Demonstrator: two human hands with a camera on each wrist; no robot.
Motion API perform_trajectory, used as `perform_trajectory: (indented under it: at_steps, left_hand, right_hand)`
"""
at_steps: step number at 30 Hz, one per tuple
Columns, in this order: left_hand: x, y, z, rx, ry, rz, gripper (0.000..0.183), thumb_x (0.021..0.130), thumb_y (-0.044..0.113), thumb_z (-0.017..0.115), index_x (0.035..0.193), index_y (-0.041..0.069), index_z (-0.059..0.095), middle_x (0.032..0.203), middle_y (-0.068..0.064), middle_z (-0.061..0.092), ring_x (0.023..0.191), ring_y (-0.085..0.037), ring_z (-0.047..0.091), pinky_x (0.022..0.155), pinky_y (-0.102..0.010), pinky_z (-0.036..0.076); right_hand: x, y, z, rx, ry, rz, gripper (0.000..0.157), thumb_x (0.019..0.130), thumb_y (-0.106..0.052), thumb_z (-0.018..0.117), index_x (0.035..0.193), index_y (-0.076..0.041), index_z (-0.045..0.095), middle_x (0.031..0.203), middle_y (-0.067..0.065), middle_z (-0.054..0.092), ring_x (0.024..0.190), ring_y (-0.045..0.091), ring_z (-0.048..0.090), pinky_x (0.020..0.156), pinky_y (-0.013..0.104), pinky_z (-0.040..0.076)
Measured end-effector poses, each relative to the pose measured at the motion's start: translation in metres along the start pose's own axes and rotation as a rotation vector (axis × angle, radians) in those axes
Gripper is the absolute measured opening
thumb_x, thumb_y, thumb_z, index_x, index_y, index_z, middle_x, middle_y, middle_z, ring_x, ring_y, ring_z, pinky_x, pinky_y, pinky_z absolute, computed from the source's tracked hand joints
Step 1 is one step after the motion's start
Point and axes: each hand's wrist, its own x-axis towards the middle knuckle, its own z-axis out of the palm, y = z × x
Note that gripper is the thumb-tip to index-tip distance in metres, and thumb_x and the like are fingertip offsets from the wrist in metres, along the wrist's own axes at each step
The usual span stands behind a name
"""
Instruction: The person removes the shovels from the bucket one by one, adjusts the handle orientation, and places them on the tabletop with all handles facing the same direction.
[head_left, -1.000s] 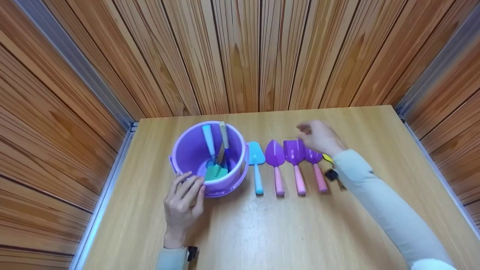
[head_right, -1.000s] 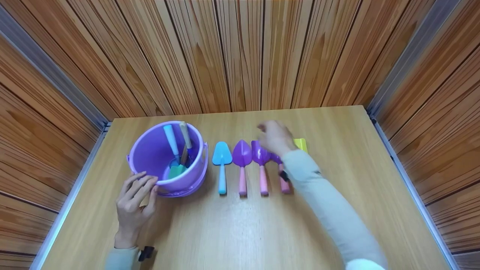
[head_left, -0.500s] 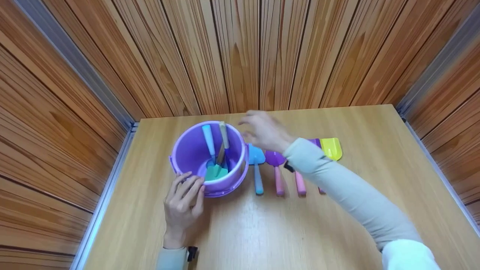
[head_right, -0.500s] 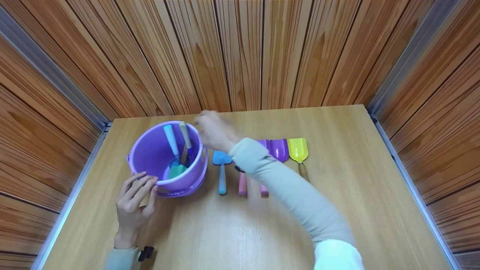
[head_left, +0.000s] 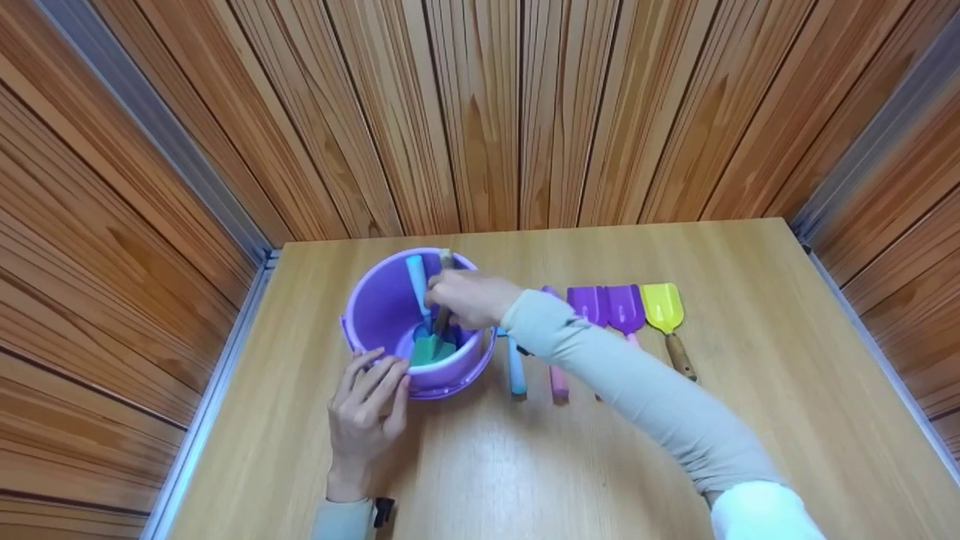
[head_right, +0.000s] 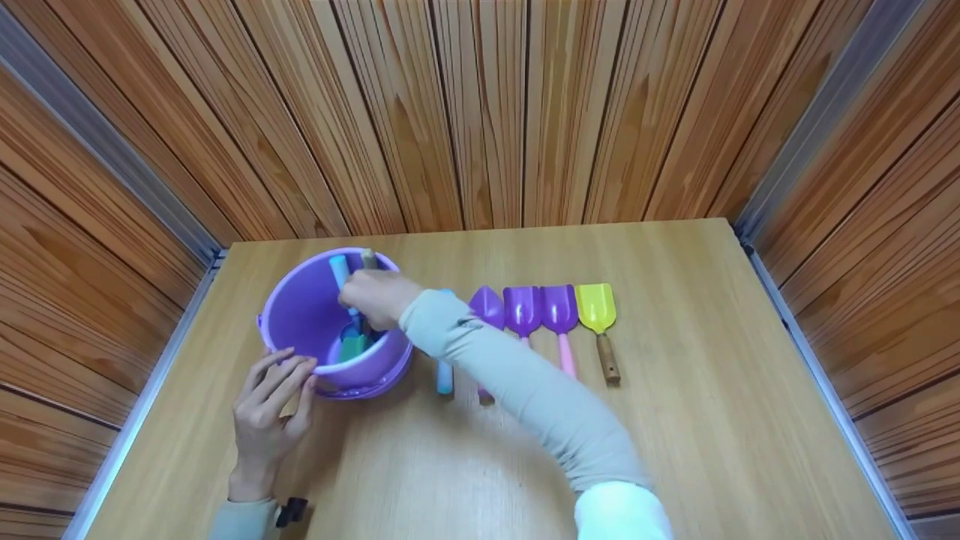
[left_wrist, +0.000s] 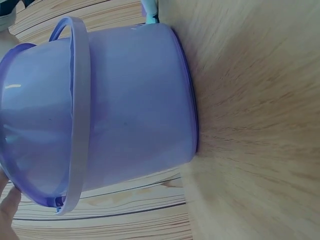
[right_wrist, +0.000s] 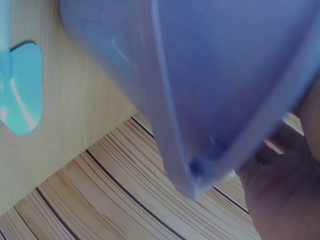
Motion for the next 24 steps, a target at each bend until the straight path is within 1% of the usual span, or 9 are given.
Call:
perform_trajectory:
  at_steps: [3, 6, 8, 11, 13, 16, 19, 24]
  left_hand:
    - [-0.001, 0.0, 0.0, 0.005, -0.003, 0.001, 0.025, 0.105, 0.025, 0.069, 0.117, 0.008, 0.083, 0.113, -0.005, 0.082, 0.113, -0.033, 0.074, 0.114, -0.052, 0.056]
    - [-0.002, 0.0, 0.001, -0.001, 0.005, 0.001, 0.025, 0.105, 0.025, 0.069, 0.117, 0.009, 0.083, 0.113, -0.005, 0.082, 0.113, -0.034, 0.074, 0.115, -0.051, 0.055]
    - [-0.002, -0.001, 0.002, -0.009, 0.015, 0.007, 0.024, 0.105, 0.024, 0.069, 0.117, 0.009, 0.083, 0.113, -0.006, 0.082, 0.112, -0.034, 0.074, 0.116, -0.051, 0.055]
    - [-0.003, -0.001, 0.002, -0.019, 0.027, 0.01, 0.023, 0.104, 0.023, 0.07, 0.118, 0.009, 0.083, 0.112, -0.006, 0.082, 0.111, -0.035, 0.074, 0.117, -0.05, 0.054]
    - [-0.003, -0.002, 0.002, -0.017, 0.023, 0.009, 0.023, 0.104, 0.023, 0.07, 0.118, 0.009, 0.083, 0.112, -0.006, 0.082, 0.111, -0.035, 0.074, 0.117, -0.049, 0.054]
    - [-0.003, -0.002, 0.001, -0.015, 0.014, 0.003, 0.024, 0.105, 0.024, 0.069, 0.119, 0.01, 0.082, 0.112, -0.006, 0.081, 0.111, -0.035, 0.074, 0.116, -0.049, 0.055]
    - [-0.003, -0.001, 0.001, -0.011, 0.006, -0.001, 0.025, 0.105, 0.025, 0.069, 0.119, 0.01, 0.082, 0.112, -0.006, 0.082, 0.112, -0.034, 0.074, 0.115, -0.051, 0.055]
    - [-0.002, 0.0, 0.001, -0.01, 0.001, -0.002, 0.024, 0.105, 0.026, 0.069, 0.118, 0.01, 0.082, 0.112, -0.005, 0.082, 0.112, -0.034, 0.074, 0.113, -0.054, 0.055]
  right_hand:
    - [0.005, -0.001, 0.006, -0.009, -0.033, 0.02, 0.034, 0.098, -0.006, 0.077, 0.132, -0.005, 0.074, 0.124, 0.013, 0.075, 0.117, 0.027, 0.072, 0.106, 0.039, 0.063]
    - [0.012, -0.003, 0.01, -0.058, -0.022, 0.013, 0.025, 0.098, -0.003, 0.075, 0.123, -0.004, 0.077, 0.114, 0.012, 0.077, 0.108, 0.026, 0.074, 0.101, 0.037, 0.065]
    - [0.016, -0.005, 0.013, -0.119, -0.015, -0.001, 0.018, 0.098, -0.003, 0.075, 0.116, -0.005, 0.079, 0.107, 0.012, 0.078, 0.101, 0.026, 0.074, 0.095, 0.036, 0.067]
    - [0.023, -0.009, 0.018, -0.267, -0.01, -0.015, 0.013, 0.096, -0.004, 0.076, 0.108, -0.007, 0.079, 0.103, 0.01, 0.078, 0.096, 0.026, 0.074, 0.089, 0.037, 0.066]
    - [0.027, -0.012, 0.023, -0.362, -0.02, 0.004, 0.011, 0.098, -0.008, 0.076, 0.107, -0.011, 0.08, 0.104, 0.007, 0.079, 0.097, 0.024, 0.074, 0.09, 0.036, 0.065]
    - [0.031, -0.016, 0.03, -0.483, -0.045, 0.033, 0.011, 0.101, -0.014, 0.074, 0.109, -0.017, 0.081, 0.109, 0.003, 0.08, 0.102, 0.022, 0.073, 0.095, 0.036, 0.061]
    - [0.035, -0.019, 0.035, -0.556, -0.09, 0.062, 0.013, 0.106, -0.02, 0.069, 0.112, -0.02, 0.08, 0.112, 0.0, 0.08, 0.103, 0.019, 0.073, 0.1, 0.034, 0.057]
    - [0.039, -0.021, 0.041, -0.63, -0.16, 0.12, 0.017, 0.108, -0.022, 0.063, 0.114, -0.024, 0.079, 0.114, -0.004, 0.08, 0.104, 0.017, 0.074, 0.106, 0.035, 0.053]
